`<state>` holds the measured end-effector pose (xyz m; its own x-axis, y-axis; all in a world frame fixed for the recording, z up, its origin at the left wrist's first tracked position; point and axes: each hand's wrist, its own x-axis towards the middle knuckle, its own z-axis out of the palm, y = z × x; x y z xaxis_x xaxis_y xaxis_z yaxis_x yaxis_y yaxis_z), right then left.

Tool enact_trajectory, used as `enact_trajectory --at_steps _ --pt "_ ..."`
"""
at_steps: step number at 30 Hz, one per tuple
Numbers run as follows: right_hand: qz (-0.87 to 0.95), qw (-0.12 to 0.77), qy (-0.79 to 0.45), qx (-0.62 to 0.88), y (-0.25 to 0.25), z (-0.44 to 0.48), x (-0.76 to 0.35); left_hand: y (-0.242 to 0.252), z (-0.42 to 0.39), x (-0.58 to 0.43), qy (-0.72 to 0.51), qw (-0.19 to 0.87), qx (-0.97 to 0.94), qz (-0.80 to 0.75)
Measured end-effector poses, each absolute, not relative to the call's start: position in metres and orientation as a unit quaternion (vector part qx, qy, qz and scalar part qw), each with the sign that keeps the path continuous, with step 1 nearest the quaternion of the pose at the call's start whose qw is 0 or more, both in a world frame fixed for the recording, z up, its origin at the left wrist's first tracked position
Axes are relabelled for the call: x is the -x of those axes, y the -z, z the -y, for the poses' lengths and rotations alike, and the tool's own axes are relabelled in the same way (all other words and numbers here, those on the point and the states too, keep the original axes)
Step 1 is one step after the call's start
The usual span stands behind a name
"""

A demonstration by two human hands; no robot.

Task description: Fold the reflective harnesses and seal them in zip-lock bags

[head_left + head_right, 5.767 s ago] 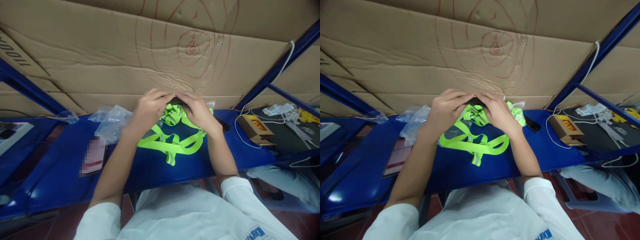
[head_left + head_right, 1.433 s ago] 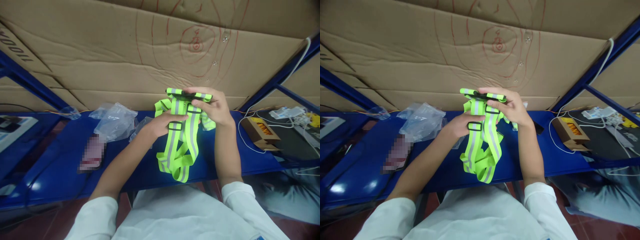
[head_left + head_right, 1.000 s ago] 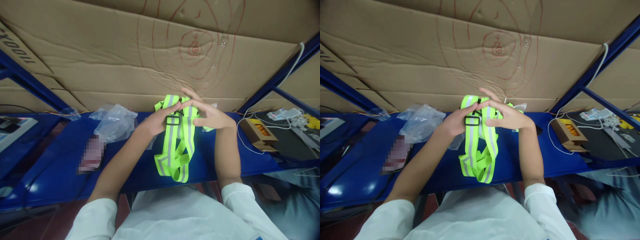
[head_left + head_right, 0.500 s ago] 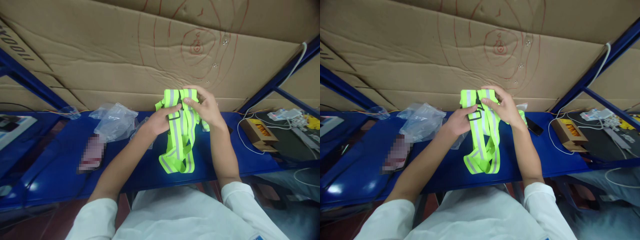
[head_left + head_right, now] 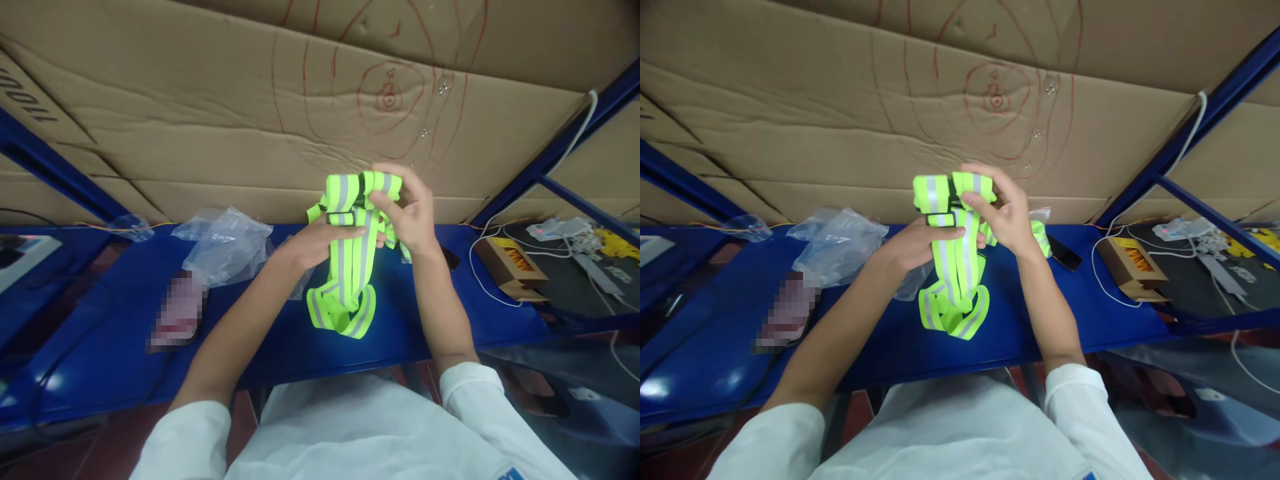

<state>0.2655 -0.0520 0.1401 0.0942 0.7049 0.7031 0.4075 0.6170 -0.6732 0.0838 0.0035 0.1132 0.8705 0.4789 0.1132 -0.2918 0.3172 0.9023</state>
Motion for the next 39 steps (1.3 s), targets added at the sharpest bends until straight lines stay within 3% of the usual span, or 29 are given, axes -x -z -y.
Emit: enact_trajectory --at_steps 7,11,17,22,26,34,39 --pt "0.72 0.594 -0.057 0.355 -0.147 0.066 -0.256 -0.13 0.0 -0.071 -0.325 0.818 -0.47 -0.055" --pt "0.748 0.568 -0.086 0.333 -0.153 0.068 -0.263 -0.142 0.008 -0.068 -0.339 0.828 -0.444 -0.054" --pt "0.823 0.393 -0.227 0.342 -0.167 0.076 -0.287 -0.144 -0.001 -0.061 -0.317 0.834 -0.436 -0.117" --pt "0.76 0.461 -0.215 0.405 -0.158 0.065 -0.294 -0.136 -0.006 -0.065 -0.325 0.818 -0.462 -0.108" --pt "0.745 0.428 -0.242 0.451 -0.147 0.054 -0.284 -0.135 -0.006 -0.066 -0.344 0.807 -0.47 -0.103" --pt "0.684 0.543 -0.252 0.417 -0.141 0.053 -0.267 -0.139 0.008 -0.073 -0.441 0.773 -0.445 -0.096" --pt "0.685 0.563 -0.214 0.41 -0.139 0.053 -0.266 -0.127 -0.002 -0.066 -0.375 0.733 -0.564 -0.071"
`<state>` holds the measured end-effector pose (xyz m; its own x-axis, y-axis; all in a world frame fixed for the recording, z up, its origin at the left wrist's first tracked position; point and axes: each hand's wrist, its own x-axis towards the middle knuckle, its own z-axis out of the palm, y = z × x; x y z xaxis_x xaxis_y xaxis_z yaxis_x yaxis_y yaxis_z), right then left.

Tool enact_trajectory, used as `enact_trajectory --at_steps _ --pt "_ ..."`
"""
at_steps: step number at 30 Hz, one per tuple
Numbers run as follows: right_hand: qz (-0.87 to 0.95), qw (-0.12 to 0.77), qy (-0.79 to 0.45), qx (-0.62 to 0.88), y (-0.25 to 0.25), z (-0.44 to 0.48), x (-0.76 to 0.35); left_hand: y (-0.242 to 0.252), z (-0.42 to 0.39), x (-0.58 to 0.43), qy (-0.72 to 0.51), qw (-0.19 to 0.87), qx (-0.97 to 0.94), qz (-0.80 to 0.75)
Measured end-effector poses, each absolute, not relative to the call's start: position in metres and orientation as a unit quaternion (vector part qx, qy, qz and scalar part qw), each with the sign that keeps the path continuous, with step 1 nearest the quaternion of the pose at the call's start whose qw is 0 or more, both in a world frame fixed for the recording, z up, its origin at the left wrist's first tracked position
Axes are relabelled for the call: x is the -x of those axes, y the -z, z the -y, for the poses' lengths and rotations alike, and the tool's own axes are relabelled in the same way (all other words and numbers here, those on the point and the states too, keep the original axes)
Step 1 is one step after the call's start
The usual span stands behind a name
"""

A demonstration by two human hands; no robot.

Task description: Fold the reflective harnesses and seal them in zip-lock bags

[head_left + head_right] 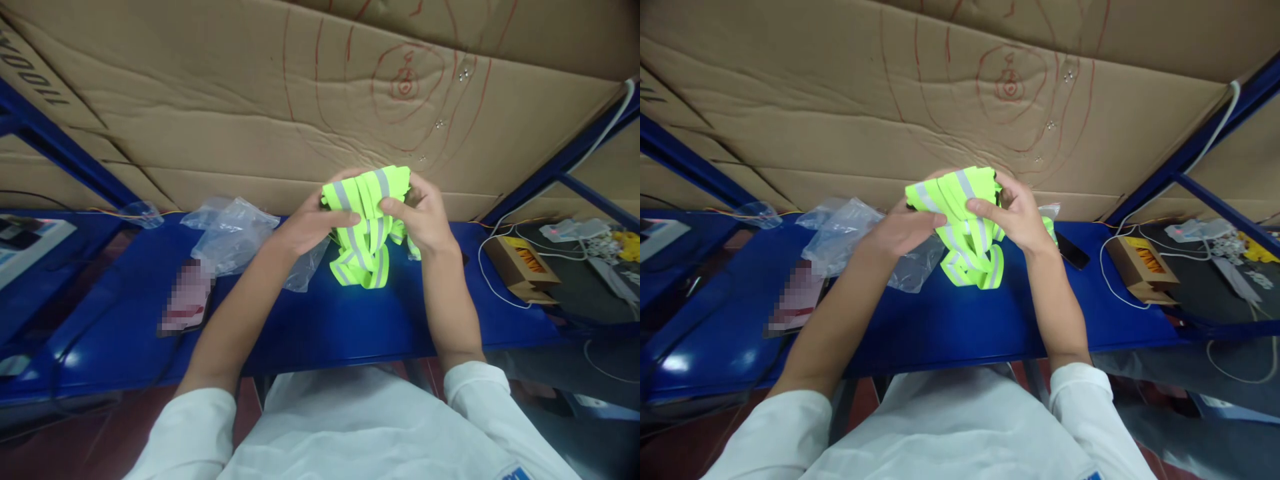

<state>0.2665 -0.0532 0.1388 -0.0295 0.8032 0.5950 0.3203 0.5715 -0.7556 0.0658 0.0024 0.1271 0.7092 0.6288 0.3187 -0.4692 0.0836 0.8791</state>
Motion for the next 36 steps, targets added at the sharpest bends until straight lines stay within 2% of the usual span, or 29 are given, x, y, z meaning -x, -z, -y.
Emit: enact_trajectory --at_steps 3,12,20,26,30,36 --pt "0.665 0.595 -0.191 0.409 -0.132 0.05 -0.261 -0.118 -0.008 -0.066 -0.336 0.753 -0.56 -0.081" --pt "0.639 0.636 -0.126 0.415 -0.114 0.022 -0.26 -0.12 -0.007 -0.091 -0.363 0.823 -0.431 -0.076" --pt "0.673 0.61 -0.044 0.417 -0.121 0.026 -0.277 -0.124 -0.007 -0.089 -0.361 0.829 -0.414 -0.103" --pt "0.746 0.524 -0.121 0.393 -0.131 0.036 -0.288 -0.129 -0.004 -0.086 -0.323 0.841 -0.426 -0.078" --pt "0.765 0.488 -0.171 0.384 -0.134 0.038 -0.296 -0.125 -0.013 -0.083 -0.361 0.81 -0.442 -0.134" --pt "0.723 0.513 -0.258 0.384 -0.134 0.038 -0.294 -0.123 -0.013 -0.076 -0.439 0.777 -0.43 -0.14"
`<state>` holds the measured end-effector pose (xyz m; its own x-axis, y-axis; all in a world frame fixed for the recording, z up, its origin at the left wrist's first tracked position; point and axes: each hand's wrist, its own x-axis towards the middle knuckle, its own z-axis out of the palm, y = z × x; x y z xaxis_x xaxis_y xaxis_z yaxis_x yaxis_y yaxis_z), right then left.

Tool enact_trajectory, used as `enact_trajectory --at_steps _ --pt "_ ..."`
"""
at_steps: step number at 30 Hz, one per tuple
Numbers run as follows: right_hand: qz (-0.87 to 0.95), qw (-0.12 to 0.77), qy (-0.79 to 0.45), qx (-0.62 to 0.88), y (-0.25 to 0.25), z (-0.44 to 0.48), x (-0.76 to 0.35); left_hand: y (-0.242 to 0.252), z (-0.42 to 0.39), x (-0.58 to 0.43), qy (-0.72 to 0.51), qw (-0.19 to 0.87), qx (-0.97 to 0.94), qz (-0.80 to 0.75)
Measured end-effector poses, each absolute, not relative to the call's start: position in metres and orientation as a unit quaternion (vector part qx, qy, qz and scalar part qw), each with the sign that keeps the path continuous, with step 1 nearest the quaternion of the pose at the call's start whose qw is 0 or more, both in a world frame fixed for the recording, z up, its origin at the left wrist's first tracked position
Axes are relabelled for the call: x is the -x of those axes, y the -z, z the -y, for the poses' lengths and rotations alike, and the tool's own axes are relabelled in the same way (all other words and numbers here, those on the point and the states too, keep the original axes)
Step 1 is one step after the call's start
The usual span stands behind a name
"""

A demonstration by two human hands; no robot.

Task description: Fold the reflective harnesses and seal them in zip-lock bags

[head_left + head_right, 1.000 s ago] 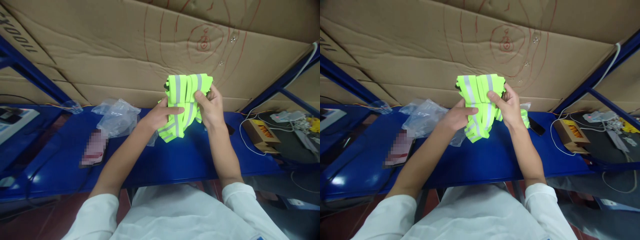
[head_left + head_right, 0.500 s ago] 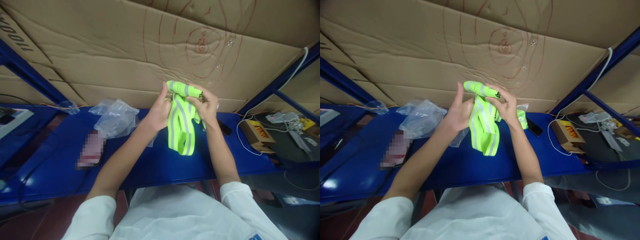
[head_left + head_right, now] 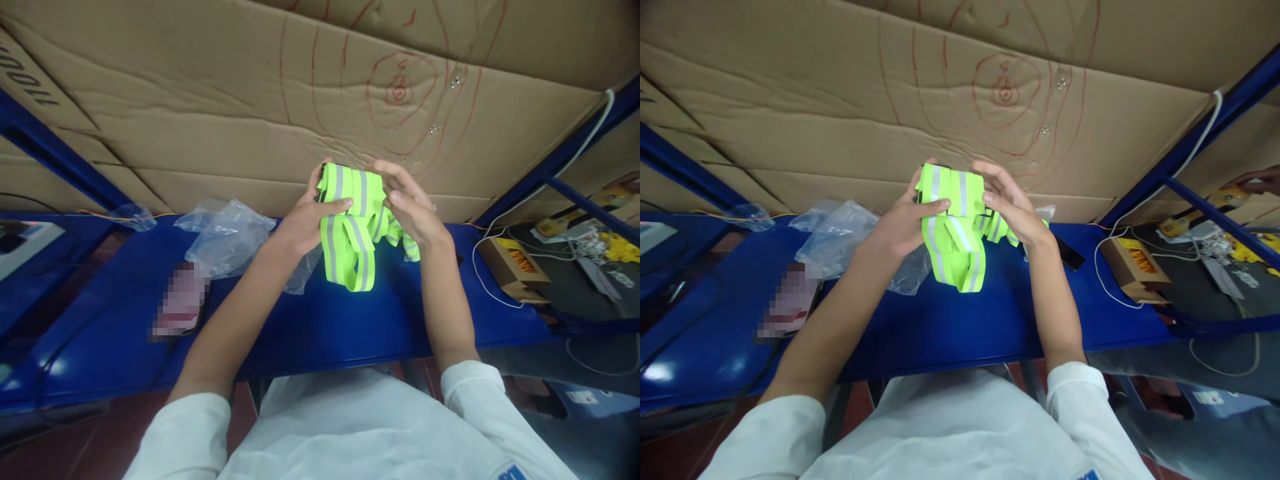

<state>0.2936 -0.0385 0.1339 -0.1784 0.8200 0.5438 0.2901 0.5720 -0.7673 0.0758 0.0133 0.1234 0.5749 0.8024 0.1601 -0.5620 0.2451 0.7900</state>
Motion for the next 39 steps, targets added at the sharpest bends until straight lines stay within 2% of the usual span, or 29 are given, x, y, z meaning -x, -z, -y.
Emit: enact_trajectory --at_steps 4,8,16,20,23,30,36,39 --pt "0.714 0.493 -0.222 0.445 -0.128 0.034 -0.286 -0.122 -0.013 -0.077 -0.436 0.77 -0.445 -0.135" --pt "0.69 0.539 -0.162 0.454 -0.125 0.03 -0.278 -0.117 -0.017 -0.084 -0.396 0.798 -0.435 -0.136" --pt "0.651 0.593 -0.153 0.449 -0.123 0.03 -0.271 -0.103 -0.009 -0.098 -0.27 0.842 -0.457 -0.102" --pt "0.665 0.618 -0.069 0.413 -0.123 0.029 -0.268 -0.109 -0.01 -0.092 -0.289 0.831 -0.456 -0.132" --pt "0.684 0.619 -0.053 0.382 -0.123 0.028 -0.268 -0.117 -0.009 -0.087 -0.31 0.832 -0.45 -0.095" --pt "0.731 0.579 -0.074 0.352 -0.134 0.04 -0.27 -0.133 0.003 -0.082 -0.358 0.825 -0.431 -0.071" --pt "0.757 0.458 -0.268 0.382 -0.154 0.057 -0.293 -0.14 -0.001 -0.077 -0.342 0.821 -0.444 -0.111" --pt "0.721 0.496 -0.291 0.386 -0.152 0.057 -0.299 -0.136 -0.002 -0.077 -0.338 0.804 -0.468 -0.143"
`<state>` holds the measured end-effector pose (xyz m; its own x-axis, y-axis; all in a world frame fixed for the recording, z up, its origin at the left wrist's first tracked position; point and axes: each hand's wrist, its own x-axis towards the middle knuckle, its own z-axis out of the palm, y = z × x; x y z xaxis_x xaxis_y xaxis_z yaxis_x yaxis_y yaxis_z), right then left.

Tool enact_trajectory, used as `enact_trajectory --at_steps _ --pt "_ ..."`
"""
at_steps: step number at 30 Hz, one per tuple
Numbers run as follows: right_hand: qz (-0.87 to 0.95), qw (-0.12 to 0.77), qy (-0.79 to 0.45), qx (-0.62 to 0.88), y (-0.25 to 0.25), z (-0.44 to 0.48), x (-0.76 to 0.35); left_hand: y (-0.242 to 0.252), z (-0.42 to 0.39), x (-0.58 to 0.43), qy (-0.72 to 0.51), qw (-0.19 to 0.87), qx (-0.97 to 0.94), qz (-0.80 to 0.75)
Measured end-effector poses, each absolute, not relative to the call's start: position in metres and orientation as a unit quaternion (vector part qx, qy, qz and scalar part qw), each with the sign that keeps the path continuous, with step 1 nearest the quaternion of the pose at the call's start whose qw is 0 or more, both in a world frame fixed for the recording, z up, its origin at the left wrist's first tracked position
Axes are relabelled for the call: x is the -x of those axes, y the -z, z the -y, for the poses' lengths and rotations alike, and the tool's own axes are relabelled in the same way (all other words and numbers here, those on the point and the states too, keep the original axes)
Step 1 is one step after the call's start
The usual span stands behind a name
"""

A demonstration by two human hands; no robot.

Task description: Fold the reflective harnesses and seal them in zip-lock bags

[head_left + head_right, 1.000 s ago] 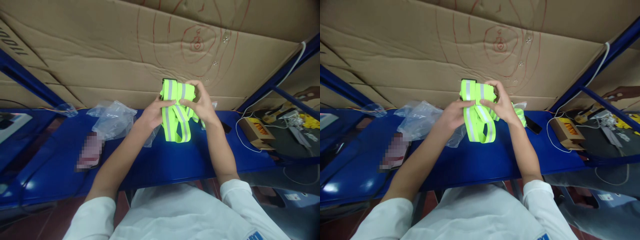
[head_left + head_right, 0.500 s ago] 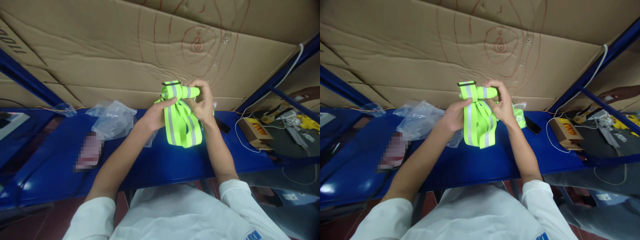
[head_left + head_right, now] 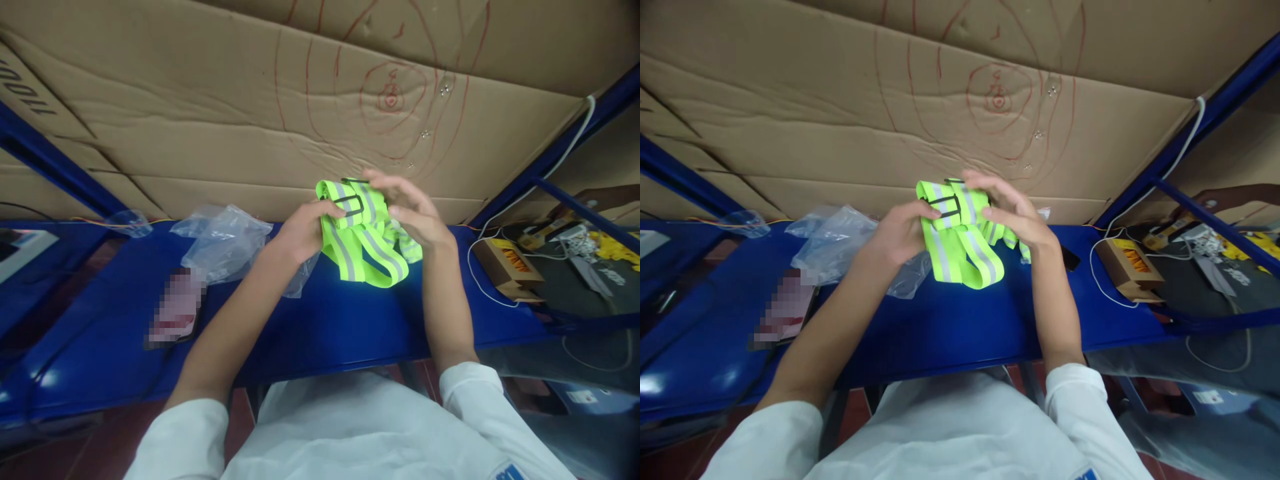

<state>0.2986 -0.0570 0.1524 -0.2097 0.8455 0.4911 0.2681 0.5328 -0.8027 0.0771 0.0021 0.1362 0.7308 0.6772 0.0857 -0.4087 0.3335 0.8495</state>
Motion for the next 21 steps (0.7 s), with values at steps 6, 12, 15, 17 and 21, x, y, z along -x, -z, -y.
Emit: enact_trajectory --at_steps 6,12,15,17,21 --pt "0.683 0.477 -0.286 0.473 -0.135 0.044 -0.282 -0.127 -0.007 -0.081 -0.383 0.785 -0.458 -0.162" --pt "0.618 0.575 -0.236 0.481 -0.134 0.04 -0.264 -0.125 -0.015 -0.083 -0.379 0.78 -0.479 -0.137" --pt "0.578 0.627 -0.244 0.463 -0.137 0.043 -0.261 -0.12 -0.008 -0.088 -0.346 0.775 -0.512 -0.136" --pt "0.565 0.638 -0.248 0.461 -0.138 0.046 -0.26 -0.114 -0.002 -0.094 -0.324 0.781 -0.519 -0.124" --pt "0.6 0.627 -0.157 0.472 -0.136 0.044 -0.261 -0.11 0.0 -0.101 -0.329 0.808 -0.473 -0.127"
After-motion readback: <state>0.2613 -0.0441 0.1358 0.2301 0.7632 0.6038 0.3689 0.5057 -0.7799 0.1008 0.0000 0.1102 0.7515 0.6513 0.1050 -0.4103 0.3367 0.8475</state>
